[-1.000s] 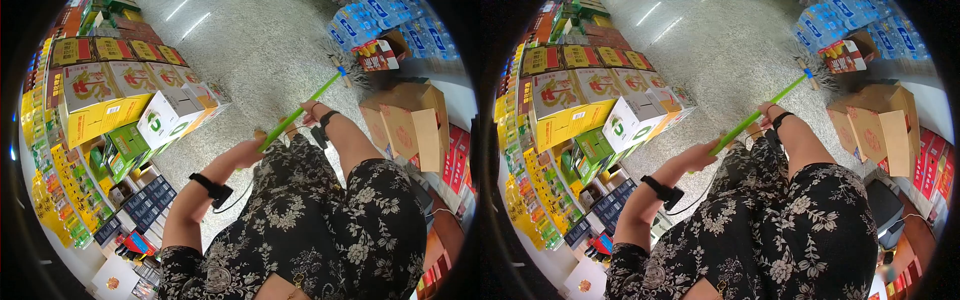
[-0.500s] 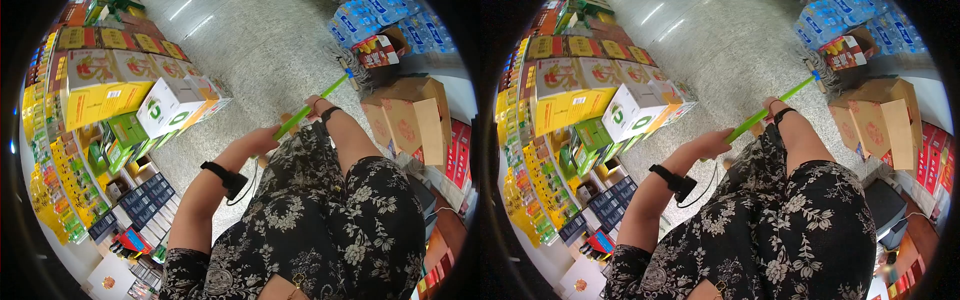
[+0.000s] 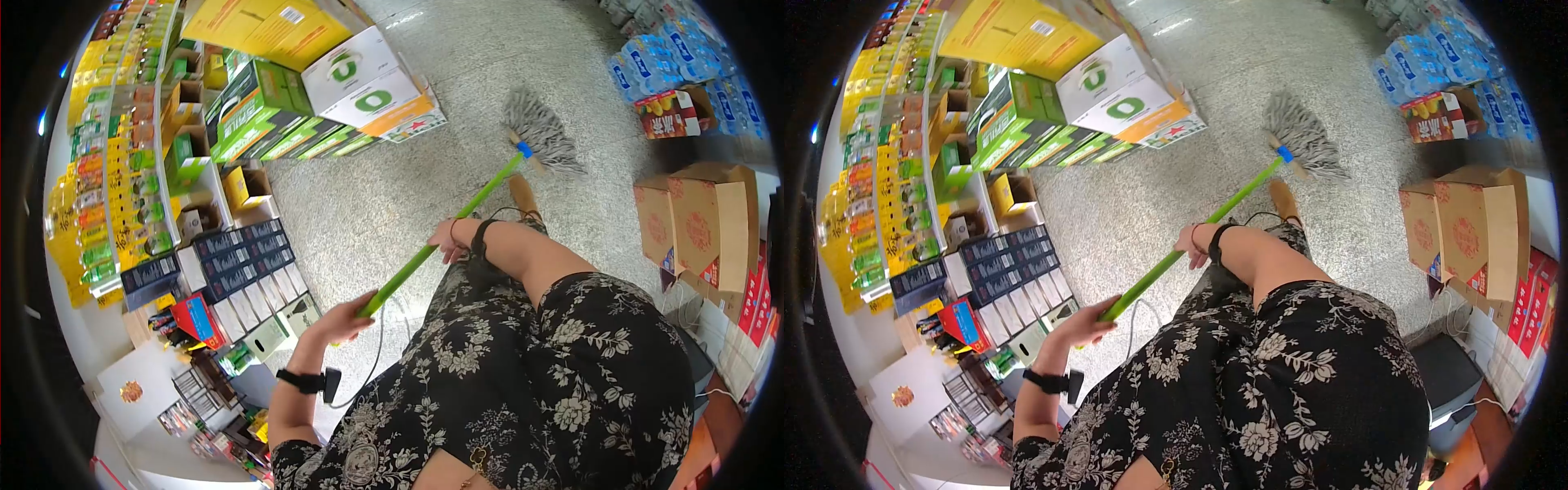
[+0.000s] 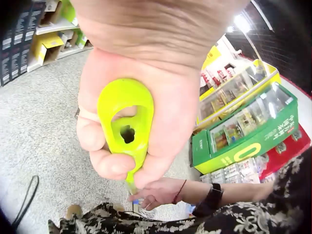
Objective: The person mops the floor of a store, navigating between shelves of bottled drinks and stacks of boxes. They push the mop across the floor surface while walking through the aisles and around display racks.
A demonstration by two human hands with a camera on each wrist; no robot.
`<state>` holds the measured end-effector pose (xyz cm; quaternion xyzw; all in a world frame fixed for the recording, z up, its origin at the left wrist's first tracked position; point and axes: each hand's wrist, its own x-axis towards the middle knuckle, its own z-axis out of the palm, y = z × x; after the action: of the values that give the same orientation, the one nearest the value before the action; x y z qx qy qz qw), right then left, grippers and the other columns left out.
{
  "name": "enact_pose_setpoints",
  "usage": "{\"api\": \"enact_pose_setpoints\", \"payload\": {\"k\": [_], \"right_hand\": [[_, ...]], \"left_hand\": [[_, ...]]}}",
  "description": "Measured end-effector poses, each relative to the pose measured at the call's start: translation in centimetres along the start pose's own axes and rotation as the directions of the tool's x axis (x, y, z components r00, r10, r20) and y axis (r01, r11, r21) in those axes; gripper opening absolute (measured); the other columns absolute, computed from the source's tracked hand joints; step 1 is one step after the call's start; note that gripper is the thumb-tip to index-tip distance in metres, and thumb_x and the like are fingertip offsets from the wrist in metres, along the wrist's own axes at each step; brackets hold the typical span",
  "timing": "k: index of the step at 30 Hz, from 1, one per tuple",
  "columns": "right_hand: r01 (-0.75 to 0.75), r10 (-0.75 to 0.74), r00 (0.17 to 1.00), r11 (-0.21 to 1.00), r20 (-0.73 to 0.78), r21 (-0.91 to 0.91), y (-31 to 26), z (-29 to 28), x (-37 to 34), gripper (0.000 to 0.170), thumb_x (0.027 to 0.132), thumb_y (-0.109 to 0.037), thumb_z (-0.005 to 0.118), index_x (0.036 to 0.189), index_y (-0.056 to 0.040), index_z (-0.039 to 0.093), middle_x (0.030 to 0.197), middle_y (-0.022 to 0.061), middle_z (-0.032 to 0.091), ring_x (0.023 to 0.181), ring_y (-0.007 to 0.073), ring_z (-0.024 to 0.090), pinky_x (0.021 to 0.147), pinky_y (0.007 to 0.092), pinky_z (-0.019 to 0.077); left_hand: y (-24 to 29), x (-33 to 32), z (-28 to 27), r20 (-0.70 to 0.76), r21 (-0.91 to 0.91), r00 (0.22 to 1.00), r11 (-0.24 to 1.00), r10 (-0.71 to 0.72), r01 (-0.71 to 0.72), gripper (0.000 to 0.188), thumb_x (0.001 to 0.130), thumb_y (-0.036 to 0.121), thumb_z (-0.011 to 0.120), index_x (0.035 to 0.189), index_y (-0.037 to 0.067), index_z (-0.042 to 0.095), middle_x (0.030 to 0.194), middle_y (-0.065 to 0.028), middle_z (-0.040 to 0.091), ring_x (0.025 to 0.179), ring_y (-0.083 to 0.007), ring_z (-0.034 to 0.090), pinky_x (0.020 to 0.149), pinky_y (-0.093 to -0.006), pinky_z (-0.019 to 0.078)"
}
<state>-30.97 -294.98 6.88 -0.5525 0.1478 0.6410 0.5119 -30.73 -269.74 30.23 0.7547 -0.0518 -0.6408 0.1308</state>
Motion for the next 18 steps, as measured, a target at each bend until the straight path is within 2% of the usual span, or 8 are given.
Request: {"api": "enact_pose_setpoints", "payload": {"k": [2,4,6,8,11,12,14,18], "right_hand": [[0.033,-0.030,0.997,0.999,0.064,-0.041,-0.8,2.7,1.1,0.049,0.090,-0.031,0.041,0.118,0.0097,0.041,0.092,0.0176,0.065,0.076,0.0237,0.066,0.061,0.0362,0.0543],[-0.060,0.073,0.988,0.993,0.137,-0.097,-1.9,4.7,0.4,0.052,0.090,-0.033,0.041,0.117,0.0108,0.040,0.096,0.0184,0.064,0.075,0.0247,0.066,0.060,0.0361,0.0541],[-0.069,0.088,0.982,0.991,0.167,-0.118,-1.7,5.5,1.6,0.051,0.090,-0.033,0.041,0.117,0.0100,0.041,0.095,0.0199,0.064,0.076,0.0260,0.066,0.061,0.0378,0.0546],[-0.019,0.015,0.996,0.999,0.093,0.047,-1.3,5.8,0.7,0.049,0.090,-0.033,0.040,0.116,0.0094,0.041,0.089,0.0199,0.064,0.075,0.0253,0.066,0.059,0.0380,0.0549],[0.049,-0.053,0.998,0.986,0.020,0.158,1.0,3.5,2.8,0.044,0.091,-0.031,0.039,0.111,0.0081,0.045,0.082,0.0194,0.063,0.070,0.0252,0.066,0.053,0.0374,0.0546],[0.053,-0.056,0.998,0.986,0.019,0.159,1.3,2.4,2.8,0.044,0.091,-0.031,0.039,0.111,0.0081,0.045,0.082,0.0194,0.063,0.070,0.0252,0.066,0.053,0.0374,0.0546],[0.120,-0.091,0.984,0.975,-0.155,0.186,2.1,-0.3,1.8,0.040,0.091,-0.030,0.038,0.102,0.0072,0.048,0.080,0.0190,0.062,0.065,0.0252,0.066,0.048,0.0369,0.0541],[0.189,-0.113,0.932,0.962,-0.344,0.196,6.5,-9.3,2.5,0.033,0.088,-0.027,0.042,0.091,0.0040,0.052,0.075,0.0188,0.061,0.060,0.0265,0.065,0.045,0.0400,0.0534]], "left_hand": [[-2.3,-2.5,2.0,-0.017,-0.149,1.000,0.989,-0.012,0.009,0.063,0.085,0.021,0.058,0.140,0.022,0.027,0.067,-0.0037,0.052,0.051,-0.0111,0.048,0.052,-0.0272,0.0439],[-4.9,-3.5,3.8,-0.013,-0.230,1.000,0.973,-0.022,0.018,0.064,0.084,0.019,0.059,0.140,0.021,0.027,0.065,-0.0030,0.051,0.050,-0.0109,0.048,0.051,-0.0271,0.0432],[-5.6,-4.1,4.8,-0.027,-0.266,0.999,0.964,-0.031,0.023,0.064,0.084,0.019,0.059,0.140,0.020,0.028,0.063,-0.0029,0.051,0.050,-0.0113,0.048,0.051,-0.0270,0.0428],[-5.1,-4.1,5.2,-0.036,-0.215,0.999,0.976,-0.024,0.016,0.063,0.085,0.021,0.058,0.139,0.020,0.028,0.063,-0.0039,0.051,0.050,-0.0118,0.049,0.051,-0.0273,0.0430],[-2.4,-3.3,4.3,-0.027,-0.137,0.999,0.990,-0.046,0.042,0.062,0.086,0.023,0.056,0.140,0.022,0.026,0.065,-0.0063,0.054,0.050,-0.0128,0.051,0.051,-0.0282,0.0443],[-1.5,-2.5,3.8,-0.030,-0.096,0.999,0.994,-0.045,0.042,0.062,0.086,0.023,0.055,0.140,0.023,0.026,0.066,-0.0071,0.055,0.050,-0.0130,0.051,0.051,-0.0284,0.0447],[2.1,-0.7,2.6,-0.017,-0.007,0.998,0.998,-0.056,0.056,0.062,0.087,0.027,0.055,0.140,0.024,0.024,0.071,-0.0084,0.057,0.053,-0.0146,0.053,0.052,-0.0294,0.0462],[8.4,6.4,0.5,-0.015,0.043,0.997,0.996,0.081,-0.080,0.063,0.087,0.021,0.054,0.141,0.021,0.022,0.071,-0.0066,0.055,0.054,-0.0133,0.052,0.053,-0.0288,0.0458]]}}
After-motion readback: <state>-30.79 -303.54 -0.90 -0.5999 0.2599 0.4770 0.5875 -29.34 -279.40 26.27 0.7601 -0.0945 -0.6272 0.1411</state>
